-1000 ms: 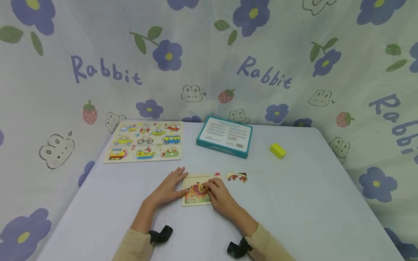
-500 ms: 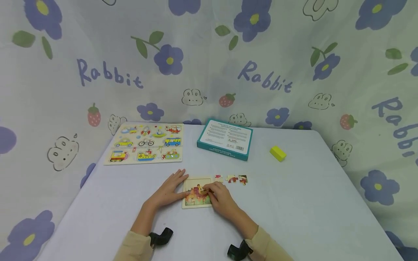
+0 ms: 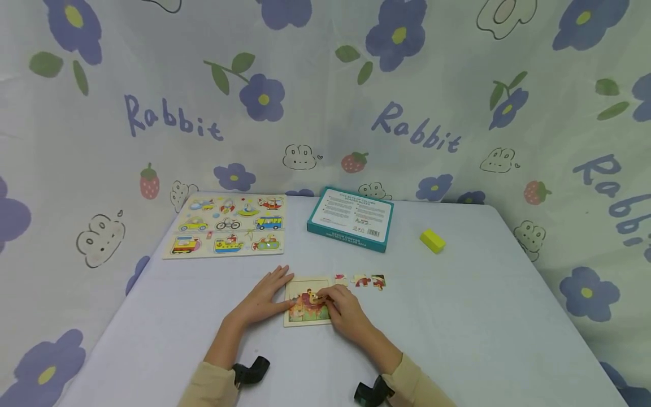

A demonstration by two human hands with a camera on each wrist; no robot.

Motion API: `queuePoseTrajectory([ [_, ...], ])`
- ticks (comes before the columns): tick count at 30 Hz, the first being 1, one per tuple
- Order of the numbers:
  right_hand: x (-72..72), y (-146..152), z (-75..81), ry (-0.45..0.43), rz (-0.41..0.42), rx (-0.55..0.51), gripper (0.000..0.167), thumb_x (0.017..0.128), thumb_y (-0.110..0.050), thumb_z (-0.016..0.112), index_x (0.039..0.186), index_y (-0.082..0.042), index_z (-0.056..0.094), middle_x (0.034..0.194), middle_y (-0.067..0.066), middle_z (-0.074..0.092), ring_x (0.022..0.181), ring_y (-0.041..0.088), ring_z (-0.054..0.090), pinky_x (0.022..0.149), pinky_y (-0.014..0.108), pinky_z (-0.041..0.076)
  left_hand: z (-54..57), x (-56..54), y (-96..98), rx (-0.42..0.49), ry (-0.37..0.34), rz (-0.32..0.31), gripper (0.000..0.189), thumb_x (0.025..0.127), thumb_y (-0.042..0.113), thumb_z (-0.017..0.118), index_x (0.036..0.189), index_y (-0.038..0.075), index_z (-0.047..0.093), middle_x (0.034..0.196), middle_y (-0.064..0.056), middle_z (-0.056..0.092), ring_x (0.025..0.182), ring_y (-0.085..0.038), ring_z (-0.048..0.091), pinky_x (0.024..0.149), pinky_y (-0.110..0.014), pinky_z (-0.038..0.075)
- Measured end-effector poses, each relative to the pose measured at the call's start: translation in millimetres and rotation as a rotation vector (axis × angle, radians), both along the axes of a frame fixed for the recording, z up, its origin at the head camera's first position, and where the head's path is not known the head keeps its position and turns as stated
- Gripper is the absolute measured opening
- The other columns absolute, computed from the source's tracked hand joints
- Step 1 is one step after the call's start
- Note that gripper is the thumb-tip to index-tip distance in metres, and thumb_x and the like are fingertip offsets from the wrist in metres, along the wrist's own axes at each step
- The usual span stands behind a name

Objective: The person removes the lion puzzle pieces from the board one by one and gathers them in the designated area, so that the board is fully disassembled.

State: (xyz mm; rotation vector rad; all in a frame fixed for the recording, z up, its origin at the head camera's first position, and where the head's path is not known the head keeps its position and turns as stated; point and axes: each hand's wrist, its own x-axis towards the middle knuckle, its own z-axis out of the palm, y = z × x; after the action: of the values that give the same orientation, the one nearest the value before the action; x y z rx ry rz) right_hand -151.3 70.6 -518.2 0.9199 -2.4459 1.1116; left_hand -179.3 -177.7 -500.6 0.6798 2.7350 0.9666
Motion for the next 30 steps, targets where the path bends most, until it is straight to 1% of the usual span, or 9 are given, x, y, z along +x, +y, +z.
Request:
queuePoseTrajectory([
  [4, 0.4, 0.1, 0.4, -0.012, 0.019, -0.049, 0.026, 0.084, 0.007, 0.059, 0.104, -0.009, 0.061, 0.099, -0.003, 0.058, 0.093, 0.009, 0.055, 0.079, 0.025, 0.05, 0.1, 0.4, 0.0, 0.008, 0.0, 0.0, 0.072, 0.082, 0.046, 0.064, 0.139, 0.009, 0.04, 0.15, -0.009, 0.022, 0.138, -0.027, 0.012, 0.111, -0.047, 0.01],
  [9, -0.1, 0.3, 1.0, -0.041, 0.021, -0.085, 0.026, 0.084, 0.008, 0.058, 0.104, -0.009, 0.062, 0.099, -0.004, 0.058, 0.095, 0.007, 0.055, 0.08, 0.024, 0.05, 1.2, 0.1, 0.5, 0.013, -0.007, 0.008, 0.073, 0.082, 0.047, 0.063, 0.139, 0.01, 0.04, 0.15, -0.009, 0.021, 0.138, -0.028, 0.011, 0.111, -0.048, 0.011],
  [16, -0.7, 0.4, 0.7, -0.03, 0.015, -0.088, 0.029, 0.084, 0.007, 0.058, 0.107, -0.01, 0.061, 0.099, -0.003, 0.058, 0.094, 0.008, 0.056, 0.079, 0.024, 0.05, 0.2, -0.4, 0.1, -0.004, -0.008, 0.006, 0.073, 0.082, 0.048, 0.063, 0.14, 0.011, 0.039, 0.15, -0.006, 0.021, 0.139, -0.024, 0.01, 0.111, -0.045, 0.01],
  [19, -0.8, 1.2, 0.7, -0.031, 0.012, -0.097, 0.03, 0.084, 0.007, 0.058, 0.108, -0.011, 0.06, 0.1, -0.003, 0.058, 0.093, 0.008, 0.056, 0.078, 0.024, 0.05, -0.7, -1.1, 0.4, -0.009, 0.001, 0.002, 0.073, 0.082, 0.048, 0.062, 0.14, 0.01, 0.039, 0.15, -0.007, 0.021, 0.139, -0.024, 0.011, 0.111, -0.045, 0.01],
  [25, -0.8, 1.3, -0.7, -0.067, 0.009, -0.108, 0.03, 0.085, 0.006, 0.058, 0.109, -0.012, 0.06, 0.101, -0.004, 0.058, 0.093, 0.008, 0.056, 0.078, 0.024, 0.05, -1.6, -1.9, -0.3, -0.01, 0.005, -0.001, 0.073, 0.082, 0.047, 0.063, 0.139, 0.01, 0.039, 0.15, -0.008, 0.021, 0.138, -0.026, 0.012, 0.111, -0.046, 0.01],
  [30, -0.8, 1.7, 0.2, -0.077, 0.004, -0.101, 0.03, 0.085, 0.006, 0.058, 0.109, -0.011, 0.061, 0.1, -0.004, 0.059, 0.092, 0.009, 0.056, 0.078, 0.024, 0.05, -2.1, -2.4, -0.2, -0.002, 0.011, -0.004, 0.073, 0.082, 0.047, 0.063, 0.139, 0.009, 0.04, 0.15, -0.009, 0.022, 0.138, -0.027, 0.012, 0.111, -0.046, 0.01],
])
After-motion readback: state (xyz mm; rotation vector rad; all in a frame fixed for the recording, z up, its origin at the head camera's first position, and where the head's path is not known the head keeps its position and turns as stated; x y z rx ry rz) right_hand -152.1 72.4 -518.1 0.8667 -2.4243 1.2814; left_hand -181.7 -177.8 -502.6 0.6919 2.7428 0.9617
